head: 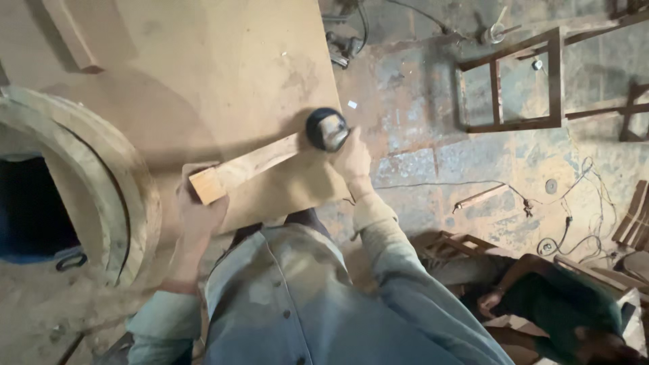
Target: The person uses an orbital sander to smooth the surface of a curved wooden piece on a workbench. They hold the wood with one hand and move the sander along its length, then flip the piece to sand the other side.
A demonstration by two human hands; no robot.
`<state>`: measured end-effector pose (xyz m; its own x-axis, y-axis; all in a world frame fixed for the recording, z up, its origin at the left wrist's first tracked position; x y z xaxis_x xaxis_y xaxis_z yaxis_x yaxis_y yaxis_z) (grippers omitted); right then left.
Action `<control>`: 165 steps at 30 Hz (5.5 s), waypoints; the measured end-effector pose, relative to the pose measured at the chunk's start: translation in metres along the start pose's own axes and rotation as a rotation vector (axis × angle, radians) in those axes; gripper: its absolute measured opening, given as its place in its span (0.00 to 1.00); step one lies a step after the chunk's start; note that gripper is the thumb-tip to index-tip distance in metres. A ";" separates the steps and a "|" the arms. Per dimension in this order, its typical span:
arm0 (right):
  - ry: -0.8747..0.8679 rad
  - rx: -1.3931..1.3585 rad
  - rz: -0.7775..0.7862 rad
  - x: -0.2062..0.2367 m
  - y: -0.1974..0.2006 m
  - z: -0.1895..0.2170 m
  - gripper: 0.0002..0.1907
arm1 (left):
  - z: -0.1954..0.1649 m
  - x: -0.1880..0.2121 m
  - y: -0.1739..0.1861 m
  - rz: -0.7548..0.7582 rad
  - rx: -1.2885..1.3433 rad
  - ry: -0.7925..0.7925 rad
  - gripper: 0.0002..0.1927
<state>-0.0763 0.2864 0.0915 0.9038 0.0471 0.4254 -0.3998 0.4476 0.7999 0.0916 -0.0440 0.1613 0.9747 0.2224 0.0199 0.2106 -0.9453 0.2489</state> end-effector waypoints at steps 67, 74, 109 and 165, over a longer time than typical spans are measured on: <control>-0.009 0.043 0.150 -0.017 0.014 -0.007 0.35 | -0.062 -0.037 -0.022 0.062 -0.250 -0.023 0.17; -0.059 0.009 0.025 -0.011 0.036 -0.015 0.33 | -0.049 -0.029 -0.017 0.069 -0.277 -0.060 0.17; 0.039 -0.104 0.011 0.028 0.022 -0.029 0.38 | -0.052 -0.033 -0.023 0.038 -0.310 -0.120 0.17; 0.008 0.048 0.147 -0.007 0.003 -0.013 0.33 | -0.061 -0.037 -0.005 0.025 -0.356 -0.002 0.17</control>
<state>-0.0816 0.2987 0.0851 0.8360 0.1165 0.5363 -0.5348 0.3918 0.7486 0.0497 -0.0332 0.2179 0.9794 0.1998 0.0281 0.1485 -0.8080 0.5701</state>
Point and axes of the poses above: each hand's wrist, its own x-axis away from the middle knuckle, its own y-axis out of the back of the hand, z = x × y, the point moved 8 cm from there along -x, towards the middle knuckle, and after that the axes turned 13 degrees about z, right-handed, at the moved point
